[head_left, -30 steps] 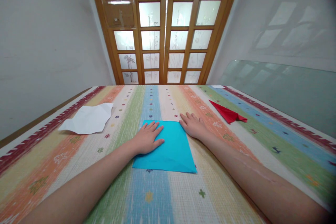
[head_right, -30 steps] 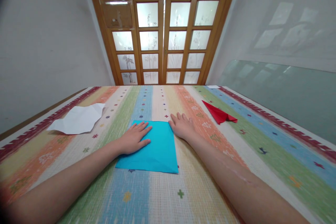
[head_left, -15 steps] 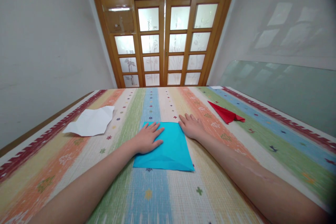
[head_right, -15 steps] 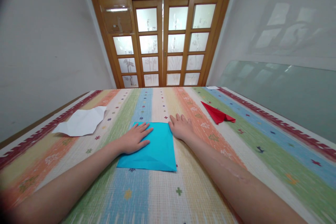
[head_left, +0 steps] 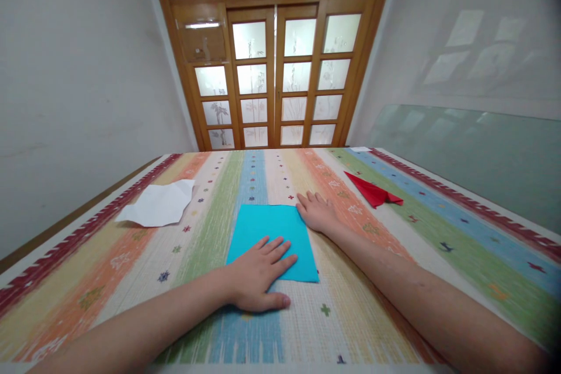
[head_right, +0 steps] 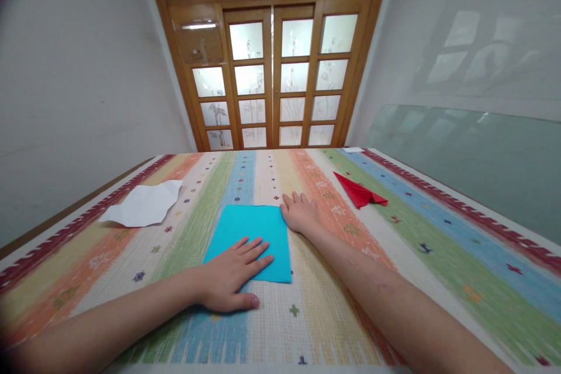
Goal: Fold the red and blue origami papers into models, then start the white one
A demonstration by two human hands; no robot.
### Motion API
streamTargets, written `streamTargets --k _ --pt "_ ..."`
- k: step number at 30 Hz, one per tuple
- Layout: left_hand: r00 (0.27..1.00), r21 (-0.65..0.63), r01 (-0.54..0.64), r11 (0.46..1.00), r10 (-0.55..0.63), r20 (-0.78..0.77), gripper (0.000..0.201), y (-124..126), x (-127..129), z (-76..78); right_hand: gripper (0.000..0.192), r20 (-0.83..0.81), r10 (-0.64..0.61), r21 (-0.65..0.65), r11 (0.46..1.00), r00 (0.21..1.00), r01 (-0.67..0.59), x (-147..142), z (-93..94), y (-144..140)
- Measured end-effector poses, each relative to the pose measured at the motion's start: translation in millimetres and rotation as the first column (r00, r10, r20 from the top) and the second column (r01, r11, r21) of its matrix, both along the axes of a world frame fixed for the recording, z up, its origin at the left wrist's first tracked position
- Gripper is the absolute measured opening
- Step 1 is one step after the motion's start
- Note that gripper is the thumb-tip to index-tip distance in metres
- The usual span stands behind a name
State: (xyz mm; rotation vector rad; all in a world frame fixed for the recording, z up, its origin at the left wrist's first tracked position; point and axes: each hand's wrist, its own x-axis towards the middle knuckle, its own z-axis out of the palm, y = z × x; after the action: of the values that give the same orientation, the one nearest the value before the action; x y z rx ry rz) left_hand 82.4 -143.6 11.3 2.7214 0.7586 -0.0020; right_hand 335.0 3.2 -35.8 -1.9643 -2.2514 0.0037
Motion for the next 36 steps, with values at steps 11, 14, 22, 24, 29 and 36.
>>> streamTargets --k 11,14,22,24,29,36 --pt "0.988 -0.124 -0.157 0.98 0.157 -0.008 0.08 -75 -13 18.8 0.06 -0.029 0.013 0.006 1.0 1.0 -0.013 1 4.6 -2" --pt "0.969 -0.063 -0.247 0.967 0.248 0.014 0.065 -78 -11 22.5 0.059 -0.046 0.019 0.005 1.0 0.999 -0.019 1 5.2 -3" --pt "0.936 0.159 -0.346 0.925 0.351 -0.004 0.066 -41 -15 19.2 0.055 -0.113 0.024 -0.003 1.0 0.993 -0.024 3 9.1 -4" --pt "0.942 0.189 -0.321 0.928 0.333 -0.036 0.061 -34 -12 22.3 0.055 -0.134 0.026 -0.004 1.0 0.991 -0.027 4 9.3 -3" --pt "0.957 0.252 -0.223 0.942 0.26 -0.126 0.03 -21 -5 29.9 0.054 -0.183 0.036 0.004 0.999 0.982 -0.036 7 7.5 -1" --pt "0.968 0.367 -0.128 0.921 0.197 -0.157 0.022 -19 -9 4.0 0.053 -0.233 0.046 0.027 0.999 0.971 -0.041 10 5.2 0"
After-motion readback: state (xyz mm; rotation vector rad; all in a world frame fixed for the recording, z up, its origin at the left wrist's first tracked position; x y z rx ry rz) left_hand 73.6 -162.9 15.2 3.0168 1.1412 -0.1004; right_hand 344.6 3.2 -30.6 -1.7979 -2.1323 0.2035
